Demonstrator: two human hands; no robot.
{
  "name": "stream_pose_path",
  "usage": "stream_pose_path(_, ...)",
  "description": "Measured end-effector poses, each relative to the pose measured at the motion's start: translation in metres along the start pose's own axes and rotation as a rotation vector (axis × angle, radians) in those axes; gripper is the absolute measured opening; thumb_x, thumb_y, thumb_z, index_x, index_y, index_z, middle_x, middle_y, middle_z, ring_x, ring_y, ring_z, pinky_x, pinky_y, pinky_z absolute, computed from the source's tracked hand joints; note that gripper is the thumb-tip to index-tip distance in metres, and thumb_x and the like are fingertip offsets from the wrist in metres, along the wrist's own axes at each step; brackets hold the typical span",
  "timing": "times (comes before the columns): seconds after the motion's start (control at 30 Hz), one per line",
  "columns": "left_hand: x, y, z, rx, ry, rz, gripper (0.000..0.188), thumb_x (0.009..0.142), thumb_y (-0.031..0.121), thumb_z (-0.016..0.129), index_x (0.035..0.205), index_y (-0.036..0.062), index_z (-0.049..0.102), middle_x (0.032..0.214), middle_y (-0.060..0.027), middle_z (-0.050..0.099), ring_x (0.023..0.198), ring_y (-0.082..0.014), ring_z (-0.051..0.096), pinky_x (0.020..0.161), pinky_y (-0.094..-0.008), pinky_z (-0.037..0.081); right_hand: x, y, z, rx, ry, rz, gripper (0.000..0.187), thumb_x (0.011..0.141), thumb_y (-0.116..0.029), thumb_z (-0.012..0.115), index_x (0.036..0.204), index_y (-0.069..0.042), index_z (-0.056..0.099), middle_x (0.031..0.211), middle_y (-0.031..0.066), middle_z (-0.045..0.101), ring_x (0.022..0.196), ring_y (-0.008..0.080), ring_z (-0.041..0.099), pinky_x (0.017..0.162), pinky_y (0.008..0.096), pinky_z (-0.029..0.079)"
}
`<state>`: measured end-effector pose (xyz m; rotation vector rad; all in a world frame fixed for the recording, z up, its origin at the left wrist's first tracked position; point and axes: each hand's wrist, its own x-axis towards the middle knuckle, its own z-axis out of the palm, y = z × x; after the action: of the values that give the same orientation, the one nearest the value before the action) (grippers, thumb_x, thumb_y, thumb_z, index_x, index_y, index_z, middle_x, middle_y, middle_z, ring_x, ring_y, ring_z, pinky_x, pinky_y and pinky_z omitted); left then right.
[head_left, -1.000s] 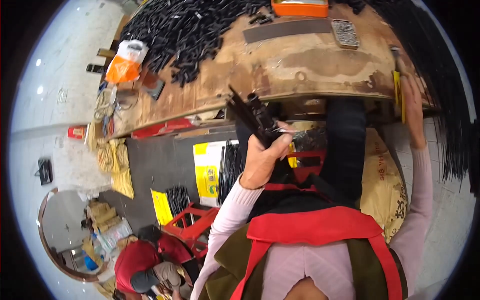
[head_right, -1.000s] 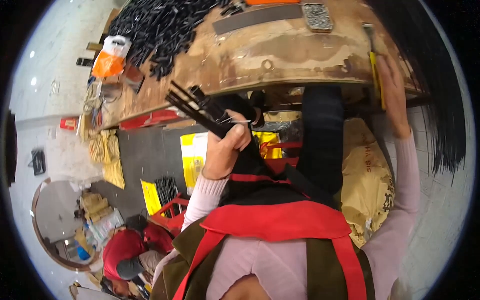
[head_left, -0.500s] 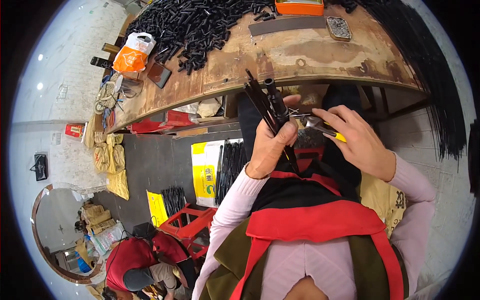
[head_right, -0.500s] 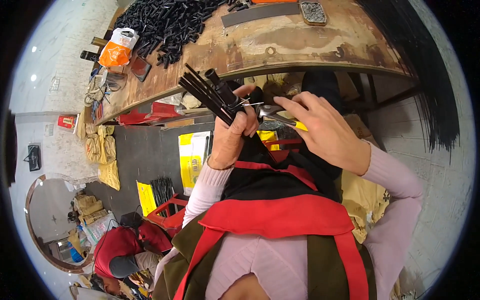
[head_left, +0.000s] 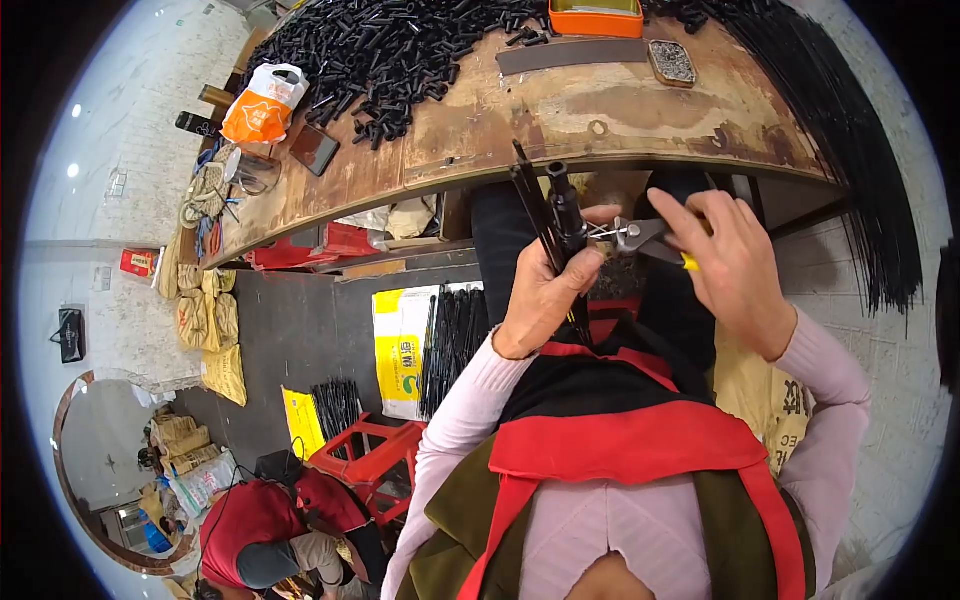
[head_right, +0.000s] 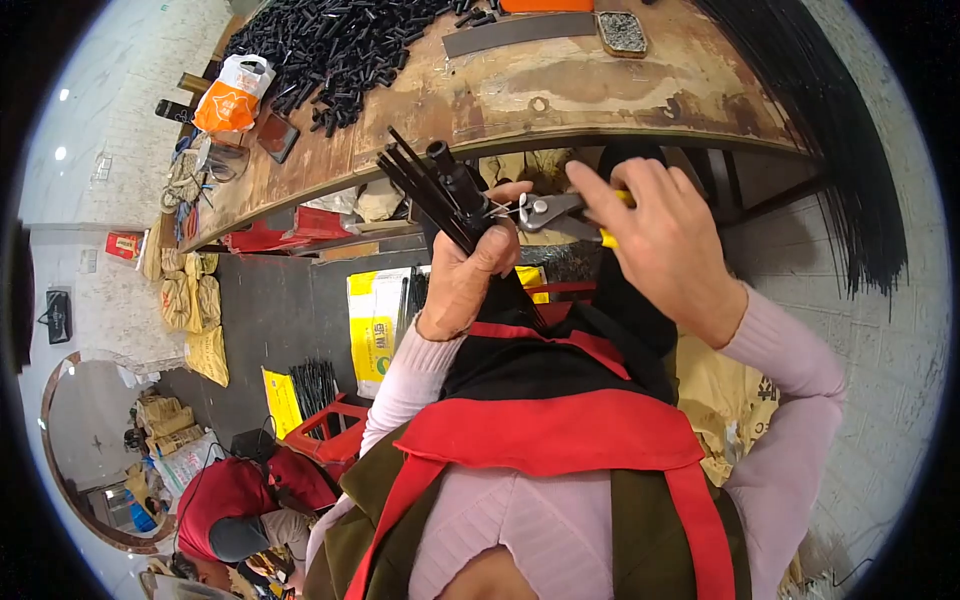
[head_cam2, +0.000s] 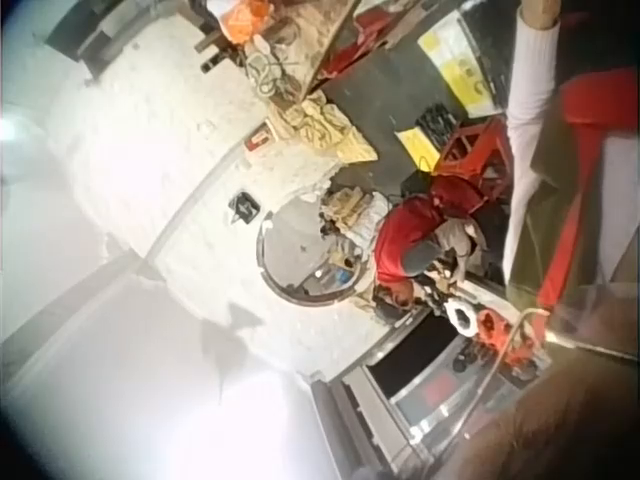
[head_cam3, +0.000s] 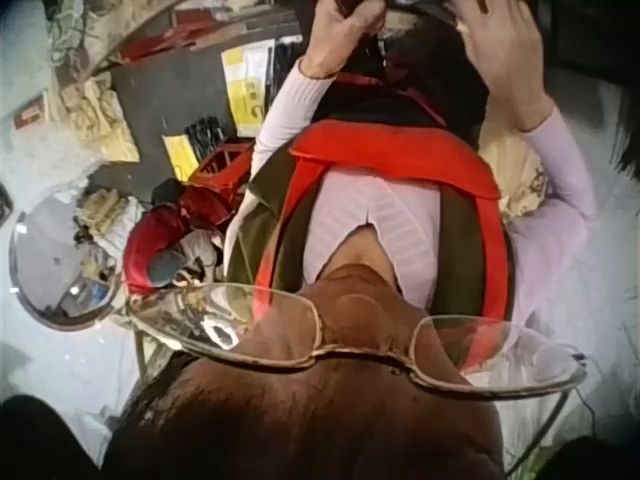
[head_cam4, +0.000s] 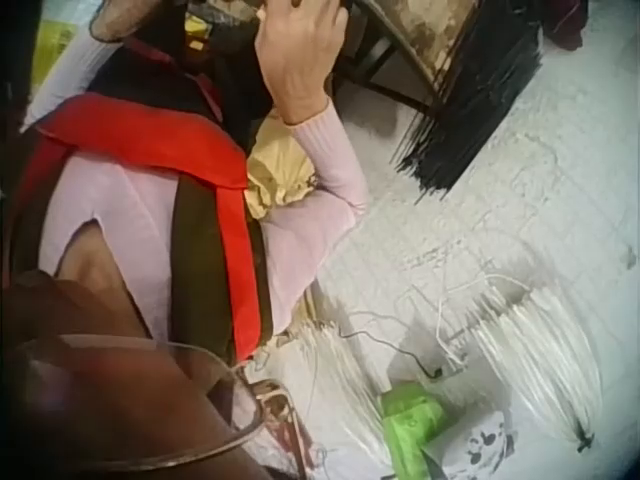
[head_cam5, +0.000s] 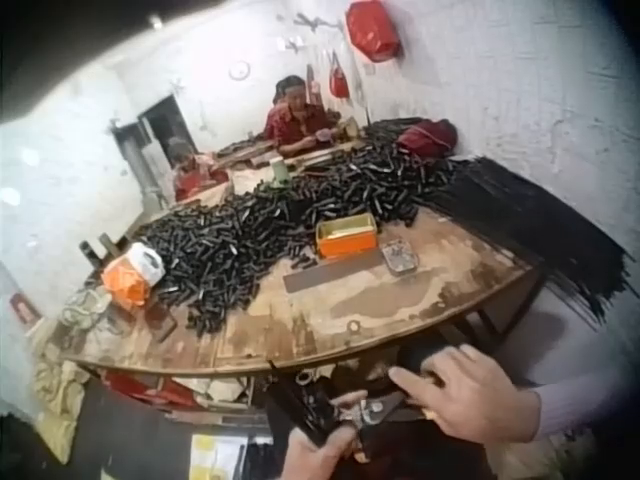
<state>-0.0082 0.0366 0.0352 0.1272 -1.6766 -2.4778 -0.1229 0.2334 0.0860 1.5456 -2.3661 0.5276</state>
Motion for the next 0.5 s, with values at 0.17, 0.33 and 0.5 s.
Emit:
stream_pose_path(0.17,0.003,-0.005,-0.004,-0.065,0.005,0.043,0.048,0.095,0.023,0.066,0.136,0.0012,0.052,0.073,0.0084,0.044,0.062,-0.0028,0.037,0.056,-0.0193,0.030,0.003,-0.001,0.015,0.142,-0.084,0.084,0.063,0.077,0.007,0.063,0.137,-0.008,0.050,0.100,0.0134,0.054,0.090,0.0313,0.056,0.079,0.0409,0.047)
stream_pose_path(0.33,0.004,-0.004,-0.004,-0.055,-0.017,0.027,0.047,0.095,0.027,0.066,0.133,0.0014,0.053,0.074,0.0079,0.045,0.062,-0.0030,0.037,0.056,-0.0194,0.030,0.006,-0.005,0.019,0.170,-0.034,0.033,0.063,0.076,0.009,0.062,0.137,-0.006,0.050,0.107,0.0143,0.053,0.097,0.0320,0.055,0.084,0.0418,0.047)
stream_pose_path(0.5,0.002,-0.001,-0.002,-0.053,-0.044,0.029,0.046,0.095,0.026,0.066,0.132,0.0017,0.054,0.075,0.0072,0.047,0.063,-0.0033,0.037,0.055,-0.0197,0.031,0.008,-0.008,0.019,0.203,-0.031,0.034,0.060,0.077,0.006,0.063,0.135,-0.005,0.051,0.103,0.0141,0.054,0.095,0.0317,0.055,0.083,0.0412,0.047)
